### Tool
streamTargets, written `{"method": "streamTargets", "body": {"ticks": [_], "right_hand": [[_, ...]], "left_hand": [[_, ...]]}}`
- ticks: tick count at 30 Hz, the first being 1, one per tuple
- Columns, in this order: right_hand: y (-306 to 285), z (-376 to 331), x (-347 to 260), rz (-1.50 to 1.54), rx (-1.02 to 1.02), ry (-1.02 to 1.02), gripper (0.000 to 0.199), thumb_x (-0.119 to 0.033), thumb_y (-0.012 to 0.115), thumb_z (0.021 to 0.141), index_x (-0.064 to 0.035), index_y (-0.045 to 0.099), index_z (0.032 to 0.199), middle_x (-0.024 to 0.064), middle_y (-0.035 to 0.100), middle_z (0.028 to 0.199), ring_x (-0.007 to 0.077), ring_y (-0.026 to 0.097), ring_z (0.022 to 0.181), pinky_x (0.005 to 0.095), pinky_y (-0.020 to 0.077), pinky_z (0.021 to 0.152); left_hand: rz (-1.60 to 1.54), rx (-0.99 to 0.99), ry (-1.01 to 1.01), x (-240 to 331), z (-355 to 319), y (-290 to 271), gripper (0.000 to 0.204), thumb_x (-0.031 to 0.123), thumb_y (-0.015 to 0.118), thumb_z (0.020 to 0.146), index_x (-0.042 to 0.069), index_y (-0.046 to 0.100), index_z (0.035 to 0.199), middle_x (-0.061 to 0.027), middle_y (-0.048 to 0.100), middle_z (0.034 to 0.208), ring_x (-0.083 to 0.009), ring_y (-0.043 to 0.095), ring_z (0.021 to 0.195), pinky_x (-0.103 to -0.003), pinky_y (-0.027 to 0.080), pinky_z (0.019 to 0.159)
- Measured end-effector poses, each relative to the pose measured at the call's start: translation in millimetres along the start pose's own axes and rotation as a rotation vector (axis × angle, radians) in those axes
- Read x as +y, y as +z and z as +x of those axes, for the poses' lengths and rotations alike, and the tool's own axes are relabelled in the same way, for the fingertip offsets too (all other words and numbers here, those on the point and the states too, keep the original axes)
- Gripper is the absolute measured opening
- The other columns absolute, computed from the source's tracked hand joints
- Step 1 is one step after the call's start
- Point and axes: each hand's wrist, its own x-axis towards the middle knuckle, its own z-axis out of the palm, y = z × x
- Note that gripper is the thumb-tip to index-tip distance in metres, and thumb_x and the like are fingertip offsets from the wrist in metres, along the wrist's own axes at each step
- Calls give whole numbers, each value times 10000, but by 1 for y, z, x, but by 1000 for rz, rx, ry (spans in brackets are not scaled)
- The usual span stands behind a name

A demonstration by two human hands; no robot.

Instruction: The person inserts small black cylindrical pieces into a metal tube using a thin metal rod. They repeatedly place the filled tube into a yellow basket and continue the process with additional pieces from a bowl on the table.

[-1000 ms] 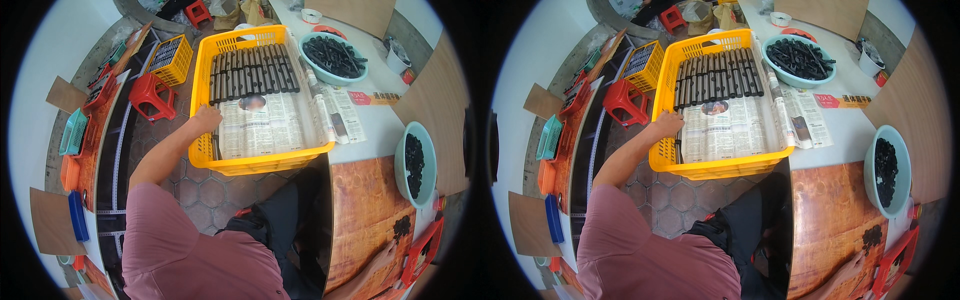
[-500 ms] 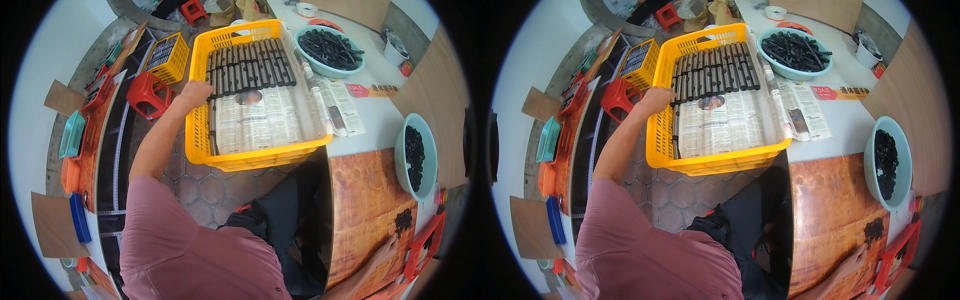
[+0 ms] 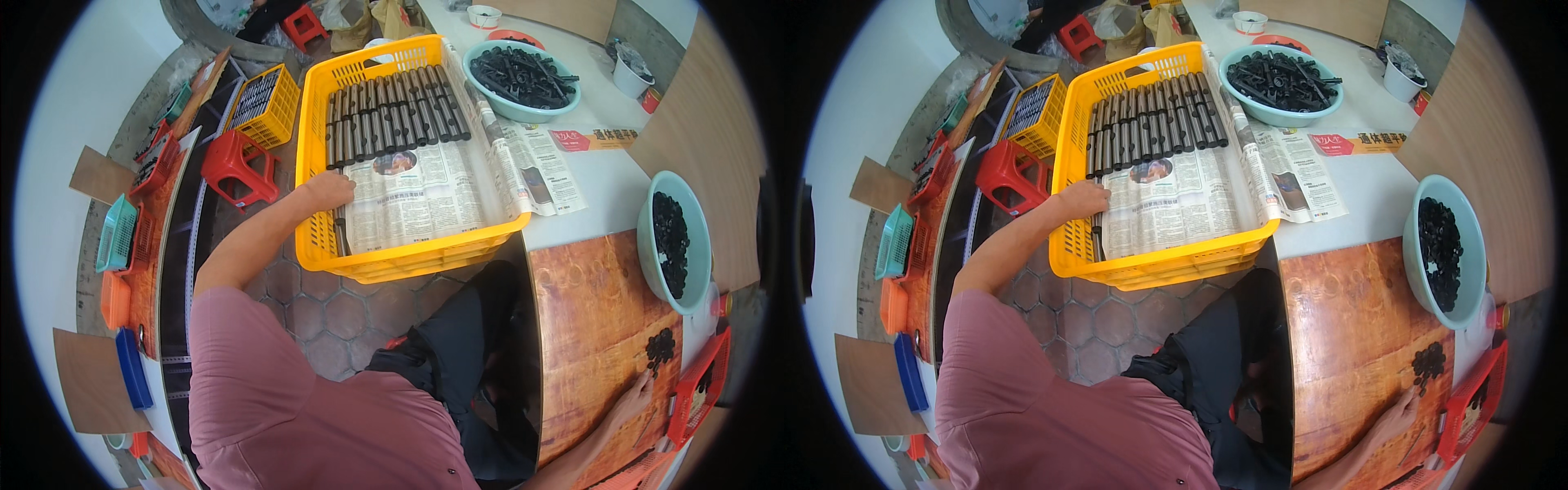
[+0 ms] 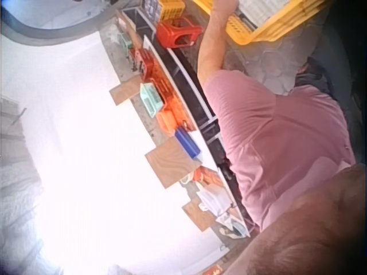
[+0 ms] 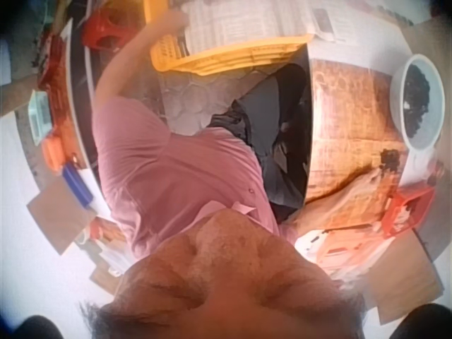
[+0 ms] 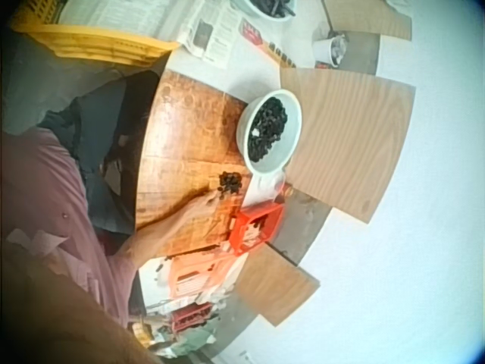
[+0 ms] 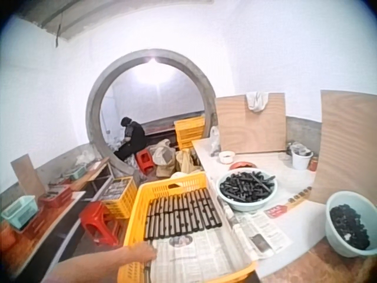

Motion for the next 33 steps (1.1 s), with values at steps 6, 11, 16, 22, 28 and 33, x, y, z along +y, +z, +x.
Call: {"method": "streamTargets", "body": {"ticks": [6, 11, 16, 22, 28, 33], "right_hand": [[3, -3, -12, -9, 33, -50, 511, -381, 559, 1046, 110, 658, 1145, 112, 688, 963, 186, 584, 880, 326, 468, 833], [1, 1, 2, -17, 7, -27, 505, -382, 559, 1045, 105, 656, 1138, 109, 678, 942, 191, 572, 855, 333, 461, 809], [6, -5, -11, 13, 60, -65, 430, -332, 561, 1048, 90, 645, 1028, 107, 624, 835, 190, 515, 776, 349, 449, 733], [3, -3, -4, -6, 22, -64, 371, -289, 559, 1053, 60, 617, 938, 25, 534, 749, 129, 452, 699, 311, 398, 630], [10, -11, -26, 82, 65, -80, 382, -292, 549, 1054, 5, 541, 816, -14, 412, 686, 95, 369, 642, 299, 307, 565], [9, -16, -35, 60, 114, -90, 402, -316, 555, 1048, -19, 497, 784, -15, 334, 663, 110, 322, 623, 328, 273, 551]], "left_hand": [[6, -88, 35, -2, 4, 0, 114, 99, 611, 864, 118, 723, 864, -50, 691, 969, -242, 707, 954, -377, 576, 798], [67, -21, 109, -9, 9, 0, 83, 116, 609, 875, 116, 692, 871, -54, 693, 962, -258, 717, 944, -389, 580, 774], [25, -68, 56, -9, 7, 14, 72, 125, 594, 889, 115, 663, 906, -62, 696, 942, -269, 722, 915, -397, 578, 748], [13, -95, -32, -5, 9, 11, 77, 138, 590, 900, 110, 652, 937, -72, 710, 894, -279, 726, 884, -397, 573, 736], [29, -89, -223, -6, 18, -21, 128, 157, 630, 877, 100, 669, 985, -81, 706, 915, -277, 719, 884, -415, 560, 739], [-111, 516, -301, 60, 39, -151, 157, 154, 674, 847, 91, 670, 991, -75, 677, 912, -274, 688, 854, -412, 529, 729]]}}
